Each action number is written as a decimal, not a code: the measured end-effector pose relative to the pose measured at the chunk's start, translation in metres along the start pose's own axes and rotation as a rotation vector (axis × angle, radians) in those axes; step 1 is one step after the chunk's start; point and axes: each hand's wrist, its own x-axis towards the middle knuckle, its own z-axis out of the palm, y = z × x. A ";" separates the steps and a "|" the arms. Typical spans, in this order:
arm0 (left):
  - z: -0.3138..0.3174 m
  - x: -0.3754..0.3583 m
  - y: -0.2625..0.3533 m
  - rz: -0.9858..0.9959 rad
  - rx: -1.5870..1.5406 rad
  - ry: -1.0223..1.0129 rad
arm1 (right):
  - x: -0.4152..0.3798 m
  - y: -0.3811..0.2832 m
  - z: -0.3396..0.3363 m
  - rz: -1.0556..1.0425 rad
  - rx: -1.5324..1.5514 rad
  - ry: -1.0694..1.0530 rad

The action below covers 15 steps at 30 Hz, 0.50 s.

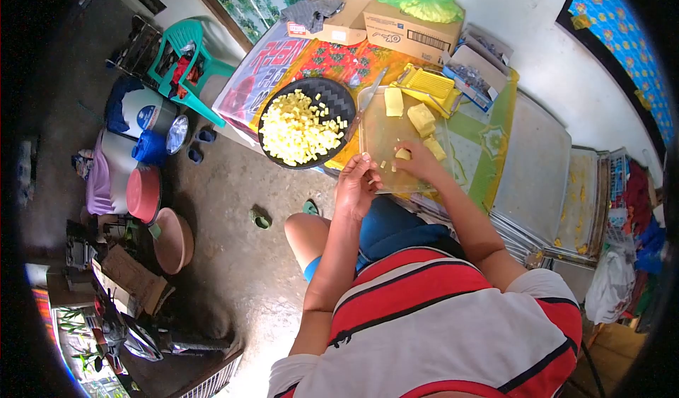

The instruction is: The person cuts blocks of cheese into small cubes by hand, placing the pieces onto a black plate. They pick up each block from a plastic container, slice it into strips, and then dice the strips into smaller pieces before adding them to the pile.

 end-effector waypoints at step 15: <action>-0.006 -0.004 -0.005 -0.152 0.116 0.027 | -0.027 -0.093 -0.032 -0.404 0.157 0.024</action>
